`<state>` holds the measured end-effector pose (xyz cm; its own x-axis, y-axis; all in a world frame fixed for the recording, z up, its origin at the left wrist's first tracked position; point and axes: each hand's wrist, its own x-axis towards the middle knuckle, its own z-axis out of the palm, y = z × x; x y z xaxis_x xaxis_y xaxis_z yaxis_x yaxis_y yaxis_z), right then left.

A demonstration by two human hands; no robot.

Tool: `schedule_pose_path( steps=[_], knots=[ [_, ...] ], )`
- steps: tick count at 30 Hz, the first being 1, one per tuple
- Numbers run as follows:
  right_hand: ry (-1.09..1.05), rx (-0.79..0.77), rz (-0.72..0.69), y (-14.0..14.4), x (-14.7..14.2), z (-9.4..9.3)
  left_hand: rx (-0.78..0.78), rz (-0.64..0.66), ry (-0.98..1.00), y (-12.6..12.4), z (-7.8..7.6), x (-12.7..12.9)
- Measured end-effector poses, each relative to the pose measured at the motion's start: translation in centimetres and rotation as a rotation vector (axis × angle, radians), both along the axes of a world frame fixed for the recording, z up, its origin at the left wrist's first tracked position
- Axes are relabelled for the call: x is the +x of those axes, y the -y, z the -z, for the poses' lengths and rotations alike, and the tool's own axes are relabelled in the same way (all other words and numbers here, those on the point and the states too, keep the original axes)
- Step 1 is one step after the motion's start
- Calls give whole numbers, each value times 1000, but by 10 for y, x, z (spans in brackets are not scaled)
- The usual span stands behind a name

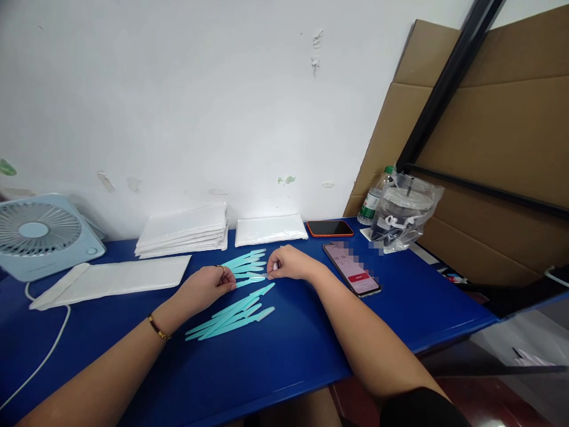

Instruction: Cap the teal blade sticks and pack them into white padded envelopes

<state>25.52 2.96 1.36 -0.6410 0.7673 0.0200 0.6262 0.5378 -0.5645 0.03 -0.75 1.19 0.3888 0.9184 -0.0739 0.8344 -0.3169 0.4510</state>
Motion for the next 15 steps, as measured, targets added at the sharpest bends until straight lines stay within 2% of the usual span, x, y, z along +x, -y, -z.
schedule_pose_path(
  steps=[6,15],
  knots=[
    [24,-29,11,0,6,-4,-6,8,20,-1,1,-2],
    [-86,68,33,0,-15,12,76,23,39,-8,9,12]
  ],
)
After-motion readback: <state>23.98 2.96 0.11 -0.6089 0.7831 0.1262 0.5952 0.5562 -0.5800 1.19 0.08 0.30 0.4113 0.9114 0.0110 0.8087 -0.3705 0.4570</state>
